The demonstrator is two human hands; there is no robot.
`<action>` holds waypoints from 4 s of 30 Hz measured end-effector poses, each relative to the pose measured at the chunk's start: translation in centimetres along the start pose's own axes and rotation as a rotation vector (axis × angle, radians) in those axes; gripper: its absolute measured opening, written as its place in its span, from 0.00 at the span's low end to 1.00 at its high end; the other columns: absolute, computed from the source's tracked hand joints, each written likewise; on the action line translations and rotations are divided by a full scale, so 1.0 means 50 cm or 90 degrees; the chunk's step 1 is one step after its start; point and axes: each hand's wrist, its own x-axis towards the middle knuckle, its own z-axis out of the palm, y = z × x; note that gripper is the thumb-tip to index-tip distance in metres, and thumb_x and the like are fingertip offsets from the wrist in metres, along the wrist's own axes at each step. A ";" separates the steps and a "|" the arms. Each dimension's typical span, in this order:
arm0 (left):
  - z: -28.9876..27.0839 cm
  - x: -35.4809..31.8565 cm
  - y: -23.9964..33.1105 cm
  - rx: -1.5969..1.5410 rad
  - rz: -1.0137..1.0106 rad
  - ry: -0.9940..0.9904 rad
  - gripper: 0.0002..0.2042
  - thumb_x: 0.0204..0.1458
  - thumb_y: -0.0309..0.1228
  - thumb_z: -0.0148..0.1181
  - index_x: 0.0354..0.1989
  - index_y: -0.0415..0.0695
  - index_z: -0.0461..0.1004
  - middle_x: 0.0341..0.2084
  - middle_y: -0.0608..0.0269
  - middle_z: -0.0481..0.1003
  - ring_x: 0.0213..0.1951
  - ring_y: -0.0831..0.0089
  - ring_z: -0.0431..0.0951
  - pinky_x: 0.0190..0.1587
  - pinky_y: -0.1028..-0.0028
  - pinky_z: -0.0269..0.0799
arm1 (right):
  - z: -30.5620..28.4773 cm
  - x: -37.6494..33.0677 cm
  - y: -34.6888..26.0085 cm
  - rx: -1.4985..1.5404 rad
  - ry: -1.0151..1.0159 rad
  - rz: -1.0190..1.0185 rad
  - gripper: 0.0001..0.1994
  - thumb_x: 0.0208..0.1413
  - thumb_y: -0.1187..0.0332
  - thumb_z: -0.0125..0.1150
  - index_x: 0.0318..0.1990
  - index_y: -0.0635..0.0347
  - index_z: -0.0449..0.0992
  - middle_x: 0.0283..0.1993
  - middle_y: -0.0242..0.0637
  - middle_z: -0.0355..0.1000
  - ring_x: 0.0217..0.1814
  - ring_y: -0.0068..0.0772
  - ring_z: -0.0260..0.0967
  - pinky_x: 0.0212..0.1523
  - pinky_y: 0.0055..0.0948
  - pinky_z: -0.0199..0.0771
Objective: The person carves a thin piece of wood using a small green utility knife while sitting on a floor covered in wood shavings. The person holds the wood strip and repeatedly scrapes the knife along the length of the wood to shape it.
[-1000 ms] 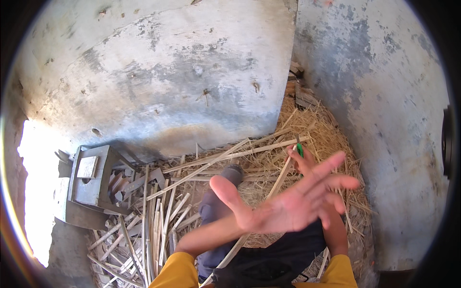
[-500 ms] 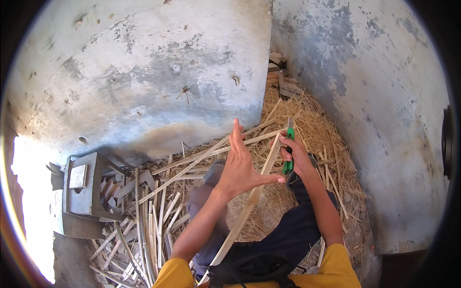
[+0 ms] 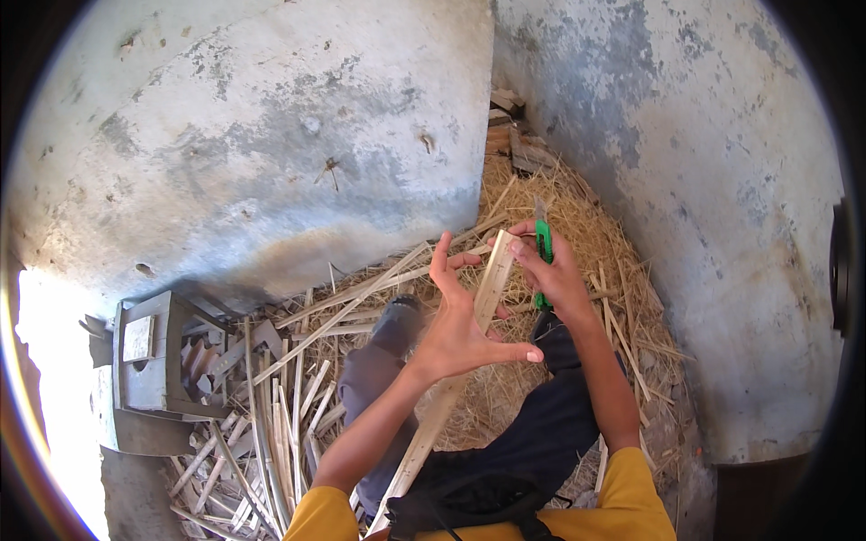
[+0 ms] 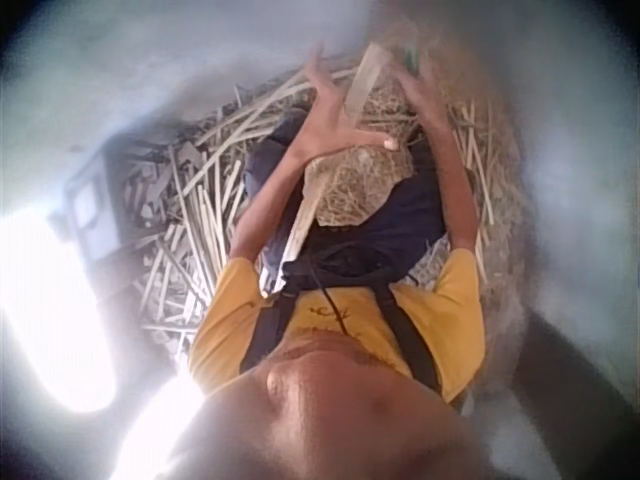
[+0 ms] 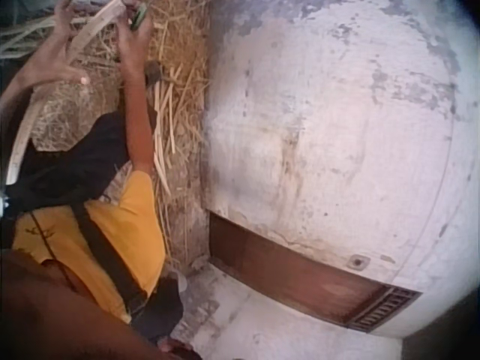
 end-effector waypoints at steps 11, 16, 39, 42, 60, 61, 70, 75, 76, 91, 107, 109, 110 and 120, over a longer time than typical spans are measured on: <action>-0.009 -0.008 -0.035 0.216 0.125 0.079 0.88 0.23 0.56 0.92 0.76 0.28 0.19 0.69 0.35 0.47 0.51 0.56 0.77 0.49 0.65 0.82 | -0.080 -0.089 -0.137 -0.376 -0.311 -0.130 0.14 0.66 0.61 0.68 0.52 0.60 0.83 0.44 0.38 0.81 0.45 0.35 0.80 0.46 0.34 0.76; -0.009 -0.009 -0.037 0.237 0.150 0.085 0.87 0.23 0.55 0.92 0.76 0.26 0.20 0.71 0.34 0.45 0.50 0.57 0.77 0.51 0.65 0.82 | -0.064 -0.104 -0.139 -0.452 -0.341 -0.141 0.14 0.59 0.65 0.75 0.50 0.60 0.86 0.41 0.39 0.83 0.39 0.37 0.80 0.42 0.32 0.76; -0.009 -0.010 -0.038 0.314 0.173 0.063 0.86 0.26 0.45 0.94 0.74 0.29 0.15 0.70 0.37 0.52 0.45 0.63 0.80 0.53 0.63 0.79 | -0.002 -0.088 -0.035 -0.095 -0.328 0.189 0.11 0.61 0.68 0.74 0.44 0.68 0.86 0.28 0.30 0.78 0.26 0.17 0.72 0.28 0.22 0.70; -0.010 -0.009 -0.041 0.322 0.191 0.068 0.86 0.26 0.45 0.94 0.75 0.29 0.16 0.70 0.38 0.51 0.45 0.63 0.80 0.52 0.62 0.79 | 0.004 -0.088 -0.033 -0.063 -0.322 0.208 0.11 0.61 0.67 0.74 0.44 0.66 0.87 0.31 0.29 0.79 0.29 0.18 0.72 0.32 0.24 0.70; -0.157 -0.068 -0.069 0.296 0.055 0.128 0.63 0.50 0.24 0.79 0.77 0.36 0.23 0.66 0.39 0.53 0.49 0.62 0.80 0.55 0.64 0.81 | -0.031 0.271 0.106 0.154 0.060 0.126 0.15 0.72 0.65 0.59 0.59 0.62 0.80 0.25 0.18 0.61 0.18 0.11 0.52 0.19 0.18 0.50; -0.168 -0.075 -0.077 0.317 0.063 0.130 0.61 0.52 0.24 0.78 0.77 0.36 0.24 0.66 0.40 0.54 0.49 0.62 0.80 0.56 0.64 0.80 | -0.013 0.311 0.113 0.115 0.068 0.116 0.17 0.73 0.66 0.58 0.64 0.60 0.78 0.25 0.18 0.61 0.19 0.10 0.52 0.20 0.18 0.51; -0.189 -0.090 -0.074 0.130 0.026 0.151 0.51 0.58 0.15 0.65 0.77 0.40 0.26 0.61 0.46 0.57 0.53 0.62 0.80 0.50 0.69 0.86 | 0.192 0.579 0.090 -0.541 0.103 -0.173 0.37 0.65 0.63 0.63 0.81 0.47 0.56 0.39 0.47 0.82 0.36 0.49 0.81 0.39 0.46 0.81; -0.183 -0.095 -0.065 0.117 0.039 0.191 0.52 0.57 0.15 0.65 0.78 0.39 0.27 0.61 0.43 0.58 0.54 0.59 0.81 0.51 0.67 0.83 | 0.274 0.637 0.055 -0.758 0.055 -0.174 0.52 0.61 0.64 0.65 0.85 0.49 0.35 0.37 0.49 0.83 0.36 0.54 0.82 0.38 0.50 0.84; -0.183 -0.093 -0.062 0.104 0.031 0.196 0.52 0.56 0.15 0.65 0.78 0.38 0.27 0.61 0.42 0.59 0.56 0.57 0.81 0.51 0.65 0.82 | 0.277 0.652 0.051 -0.764 0.073 -0.184 0.52 0.61 0.64 0.65 0.85 0.48 0.34 0.36 0.50 0.82 0.35 0.54 0.82 0.37 0.50 0.83; -0.190 -0.099 -0.057 0.122 0.032 0.200 0.53 0.55 0.15 0.69 0.77 0.38 0.29 0.61 0.43 0.59 0.52 0.58 0.82 0.50 0.67 0.83 | 0.296 0.685 0.042 -0.833 0.081 -0.161 0.45 0.58 0.66 0.67 0.81 0.51 0.51 0.40 0.47 0.83 0.41 0.51 0.84 0.42 0.48 0.84; -0.167 -0.086 -0.051 0.041 0.006 0.104 0.52 0.59 0.15 0.65 0.76 0.43 0.25 0.62 0.42 0.57 0.59 0.57 0.79 0.53 0.65 0.87 | 0.092 0.197 0.021 0.117 -0.170 0.164 0.23 0.61 0.60 0.74 0.58 0.63 0.77 0.36 0.34 0.81 0.17 0.09 0.52 0.18 0.16 0.49; -0.153 -0.090 -0.036 0.012 -0.019 0.074 0.52 0.59 0.15 0.66 0.76 0.45 0.25 0.63 0.43 0.57 0.59 0.57 0.79 0.55 0.64 0.86 | 0.085 0.143 0.030 0.163 -0.177 0.173 0.23 0.60 0.60 0.75 0.57 0.63 0.78 0.36 0.32 0.81 0.17 0.09 0.52 0.18 0.17 0.48; -0.143 -0.093 -0.035 -0.012 -0.023 0.057 0.53 0.59 0.18 0.67 0.76 0.44 0.25 0.64 0.44 0.57 0.60 0.56 0.79 0.56 0.62 0.85 | 0.080 0.122 0.030 0.147 -0.173 0.163 0.22 0.60 0.61 0.76 0.57 0.62 0.78 0.35 0.32 0.80 0.17 0.09 0.52 0.18 0.17 0.47; -0.132 -0.293 -0.057 0.122 -0.281 -0.202 0.29 0.65 0.32 0.69 0.69 0.37 0.61 0.55 0.52 0.77 0.54 0.67 0.82 0.58 0.65 0.80 | 0.027 0.041 0.018 0.149 -0.012 0.077 0.15 0.59 0.72 0.74 0.52 0.61 0.78 0.32 0.28 0.78 0.18 0.09 0.51 0.20 0.20 0.46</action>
